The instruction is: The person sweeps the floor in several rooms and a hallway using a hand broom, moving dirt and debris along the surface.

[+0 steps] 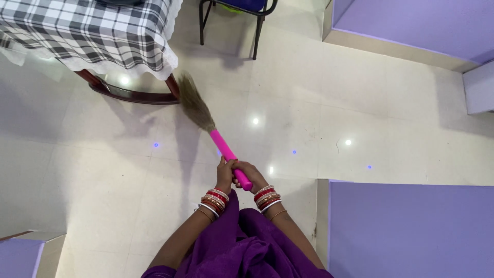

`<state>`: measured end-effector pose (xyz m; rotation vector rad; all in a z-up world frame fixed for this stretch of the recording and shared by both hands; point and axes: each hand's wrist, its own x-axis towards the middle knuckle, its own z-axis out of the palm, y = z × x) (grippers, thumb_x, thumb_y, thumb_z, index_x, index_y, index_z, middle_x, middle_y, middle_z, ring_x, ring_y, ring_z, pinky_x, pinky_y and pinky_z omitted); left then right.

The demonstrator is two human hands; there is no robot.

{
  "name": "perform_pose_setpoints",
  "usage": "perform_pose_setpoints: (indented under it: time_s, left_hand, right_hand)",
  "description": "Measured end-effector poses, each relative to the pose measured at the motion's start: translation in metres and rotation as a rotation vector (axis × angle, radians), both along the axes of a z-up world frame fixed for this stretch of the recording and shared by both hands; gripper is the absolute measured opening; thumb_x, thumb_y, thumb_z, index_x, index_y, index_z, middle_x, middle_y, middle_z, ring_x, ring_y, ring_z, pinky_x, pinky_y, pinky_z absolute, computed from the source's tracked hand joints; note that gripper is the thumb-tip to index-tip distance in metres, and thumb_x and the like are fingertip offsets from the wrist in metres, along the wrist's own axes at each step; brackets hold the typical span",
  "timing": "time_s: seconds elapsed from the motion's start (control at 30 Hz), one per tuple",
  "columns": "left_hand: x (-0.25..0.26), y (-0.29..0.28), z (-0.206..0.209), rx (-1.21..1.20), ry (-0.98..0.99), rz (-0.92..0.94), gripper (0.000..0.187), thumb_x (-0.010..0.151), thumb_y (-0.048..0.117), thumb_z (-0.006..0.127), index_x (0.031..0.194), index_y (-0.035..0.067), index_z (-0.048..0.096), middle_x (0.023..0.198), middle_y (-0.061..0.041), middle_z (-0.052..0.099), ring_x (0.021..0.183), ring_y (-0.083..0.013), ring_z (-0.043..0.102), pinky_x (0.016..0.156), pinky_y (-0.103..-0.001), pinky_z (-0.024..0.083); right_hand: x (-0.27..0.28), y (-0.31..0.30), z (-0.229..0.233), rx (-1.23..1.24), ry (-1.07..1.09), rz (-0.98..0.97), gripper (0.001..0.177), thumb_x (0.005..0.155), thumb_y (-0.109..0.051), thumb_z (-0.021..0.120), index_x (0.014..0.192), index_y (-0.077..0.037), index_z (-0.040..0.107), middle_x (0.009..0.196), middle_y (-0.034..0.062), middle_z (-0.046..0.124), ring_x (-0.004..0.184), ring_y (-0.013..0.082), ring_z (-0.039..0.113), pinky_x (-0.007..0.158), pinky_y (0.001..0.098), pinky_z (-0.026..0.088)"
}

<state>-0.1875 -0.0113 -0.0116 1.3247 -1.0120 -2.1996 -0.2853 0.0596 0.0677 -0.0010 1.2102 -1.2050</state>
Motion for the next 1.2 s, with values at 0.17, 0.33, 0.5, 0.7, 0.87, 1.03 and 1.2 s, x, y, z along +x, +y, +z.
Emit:
perform_pose_setpoints:
  time_s: [0.17, 0.33, 0.5, 0.7, 0.87, 1.03, 1.2]
  left_hand:
    - [0.024, 0.007, -0.043, 0.100, -0.044, -0.035, 0.021, 0.094, 0.026, 0.059, 0.102, 0.007, 0.058, 0.063, -0.001, 0.053, 0.040, -0.0105, 0.045, 0.035, -0.026, 0.038]
    - [0.007, 0.016, -0.020, 0.143, -0.028, -0.212, 0.024, 0.095, 0.029, 0.058, 0.106, 0.009, 0.052, 0.065, 0.000, 0.054, 0.043, -0.0096, 0.050, 0.037, -0.026, 0.043]
    - [-0.023, 0.016, 0.008, 0.259, -0.009, -0.379, 0.025, 0.096, 0.034, 0.055, 0.114, 0.019, 0.046, 0.061, -0.001, 0.048, 0.038, -0.0101, 0.043, 0.036, -0.026, 0.042]
    - [-0.049, 0.031, -0.025, 0.318, 0.256, -0.265, 0.054, 0.103, 0.035, 0.046, 0.153, 0.019, 0.034, 0.083, -0.001, 0.060, 0.049, -0.0051, 0.050, 0.039, -0.019, 0.043]
    - [-0.055, 0.026, -0.002, 0.268, 0.285, -0.060, 0.066, 0.104, 0.028, 0.049, 0.164, 0.011, 0.028, 0.110, -0.008, 0.064, 0.076, -0.0064, 0.067, 0.063, -0.019, 0.060]
    - [-0.068, -0.005, 0.035, 0.186, 0.058, 0.026, 0.068, 0.097, 0.035, 0.053, 0.159, 0.018, 0.030, 0.094, -0.004, 0.064, 0.056, -0.0081, 0.053, 0.041, -0.022, 0.042]
    - [-0.080, -0.046, 0.002, 0.157, 0.019, 0.183, 0.057, 0.095, 0.026, 0.053, 0.149, 0.018, 0.034, 0.080, -0.003, 0.056, 0.050, -0.0096, 0.047, 0.036, -0.026, 0.036]
  right_hand:
    - [0.030, 0.007, -0.070, 0.027, -0.169, -0.195, 0.029, 0.099, -0.021, 0.063, 0.108, 0.005, 0.056, 0.076, 0.0113, 0.064, 0.050, 0.0176, 0.062, 0.040, 0.0275, 0.053]
    - [0.023, 0.034, -0.078, 0.097, -0.118, -0.378, 0.029, 0.098, -0.019, 0.062, 0.110, 0.007, 0.056, 0.077, 0.0139, 0.064, 0.050, 0.0191, 0.062, 0.039, 0.0285, 0.053]
    - [0.011, 0.037, -0.054, 0.053, -0.092, -0.571, 0.030, 0.097, -0.018, 0.062, 0.112, 0.007, 0.054, 0.079, 0.0127, 0.064, 0.051, 0.0180, 0.062, 0.040, 0.0280, 0.053]
    - [-0.003, 0.032, -0.022, 0.057, 0.128, -0.604, 0.034, 0.091, -0.011, 0.065, 0.121, -0.001, 0.053, 0.084, 0.0114, 0.063, 0.056, 0.0167, 0.063, 0.047, 0.0272, 0.056]
    - [-0.015, 0.020, 0.002, -0.050, 0.183, -0.464, 0.038, 0.093, -0.014, 0.066, 0.126, 0.000, 0.054, 0.091, 0.0099, 0.063, 0.062, 0.0135, 0.065, 0.050, 0.0251, 0.058]
    - [-0.049, -0.015, 0.009, -0.083, 0.071, -0.207, 0.039, 0.094, -0.023, 0.061, 0.128, -0.006, 0.054, 0.091, 0.0089, 0.064, 0.061, 0.0130, 0.065, 0.048, 0.0247, 0.057]
    - [-0.075, -0.054, -0.013, -0.080, -0.047, 0.009, 0.036, 0.098, -0.024, 0.062, 0.119, 0.006, 0.058, 0.086, 0.0108, 0.066, 0.059, 0.0139, 0.065, 0.046, 0.0237, 0.055]
